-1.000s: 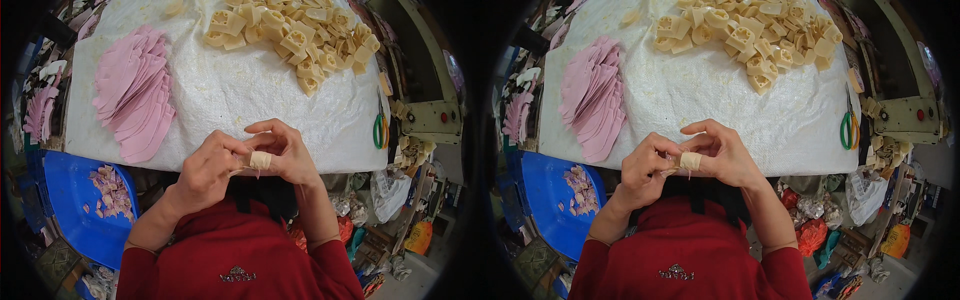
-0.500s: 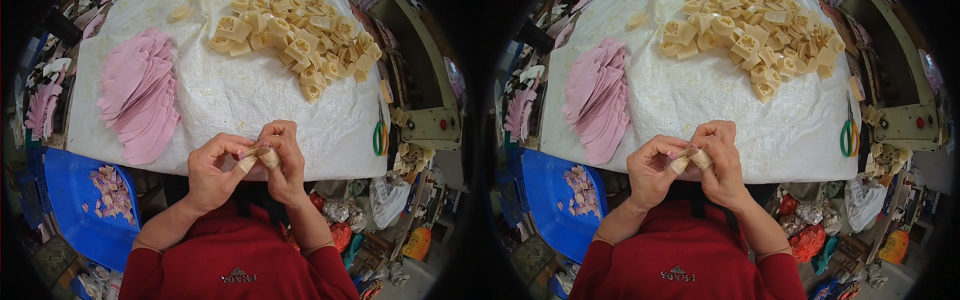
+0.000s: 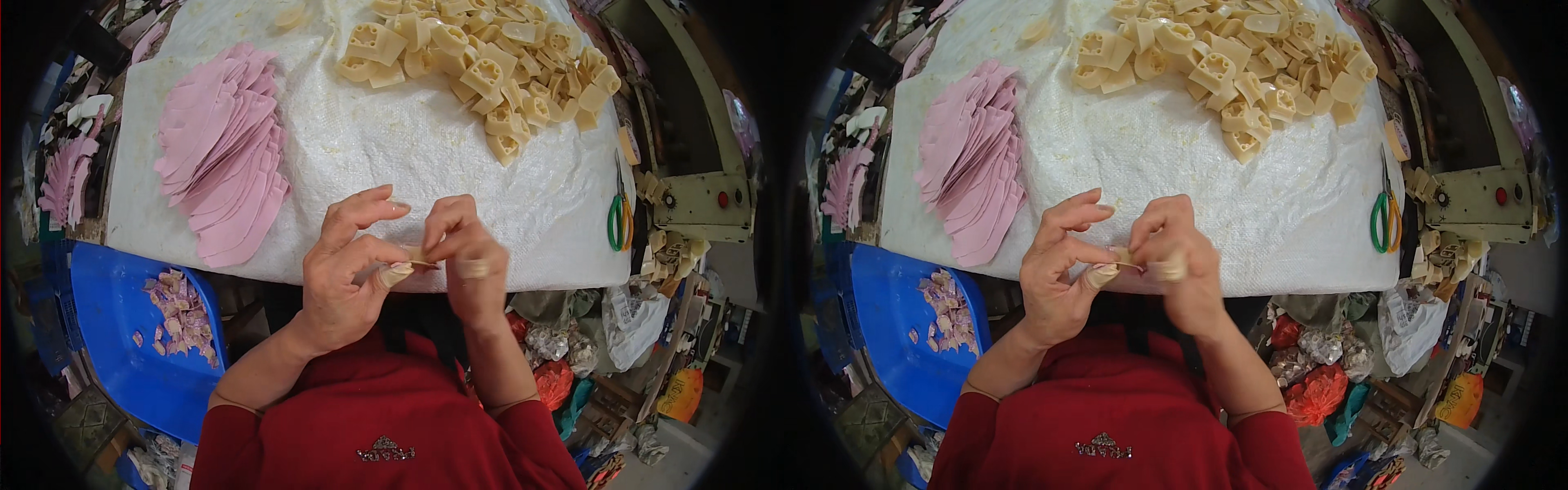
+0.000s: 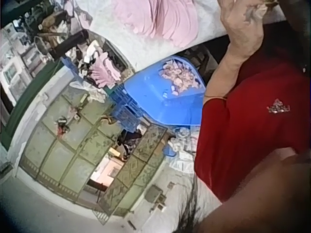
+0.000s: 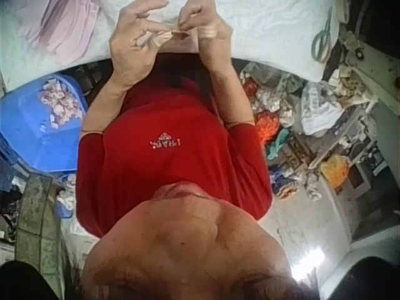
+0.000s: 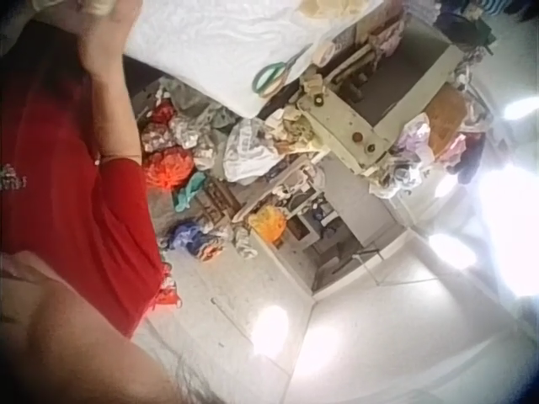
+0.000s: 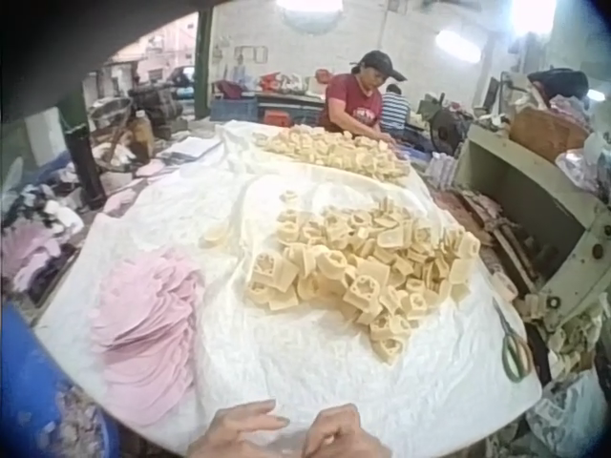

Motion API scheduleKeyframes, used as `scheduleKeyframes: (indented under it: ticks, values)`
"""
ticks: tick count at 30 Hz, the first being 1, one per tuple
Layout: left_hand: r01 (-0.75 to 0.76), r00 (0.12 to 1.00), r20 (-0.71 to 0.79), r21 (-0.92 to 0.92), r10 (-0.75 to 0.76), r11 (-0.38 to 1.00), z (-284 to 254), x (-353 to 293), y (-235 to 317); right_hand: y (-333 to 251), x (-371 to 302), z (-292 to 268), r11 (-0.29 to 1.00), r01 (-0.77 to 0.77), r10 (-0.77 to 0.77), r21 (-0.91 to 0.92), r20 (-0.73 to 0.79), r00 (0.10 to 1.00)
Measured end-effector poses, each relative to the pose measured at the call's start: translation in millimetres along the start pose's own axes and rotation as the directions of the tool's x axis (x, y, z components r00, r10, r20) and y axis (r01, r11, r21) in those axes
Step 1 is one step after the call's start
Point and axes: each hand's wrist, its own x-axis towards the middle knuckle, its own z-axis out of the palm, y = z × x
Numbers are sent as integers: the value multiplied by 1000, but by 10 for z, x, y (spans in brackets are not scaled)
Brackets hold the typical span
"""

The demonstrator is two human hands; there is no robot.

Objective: Assembling small cream-colored shoe components with pink inserts in a manufacturing environment.

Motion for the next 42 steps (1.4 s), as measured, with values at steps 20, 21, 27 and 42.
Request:
scheduleKeyframes:
  ticks: [20,21,27,42]
  values:
    - [472,853,488,-567,-187,675,-104,-144,-13,-213,15,75,966,96,-58,-239,160,985]
    - [522,838,489,-586,-244,620,-98,-170,19,-220,21,96,967,99,-62,-233,163,985]
    - [459,884,374,-583,-280,670,-46,-340,61,-179,-25,176,893,162,-102,-420,162,982]
    - [338,940,188,-607,-284,719,-17,-447,257,-349,-344,648,925,-280,287,255,10,958]
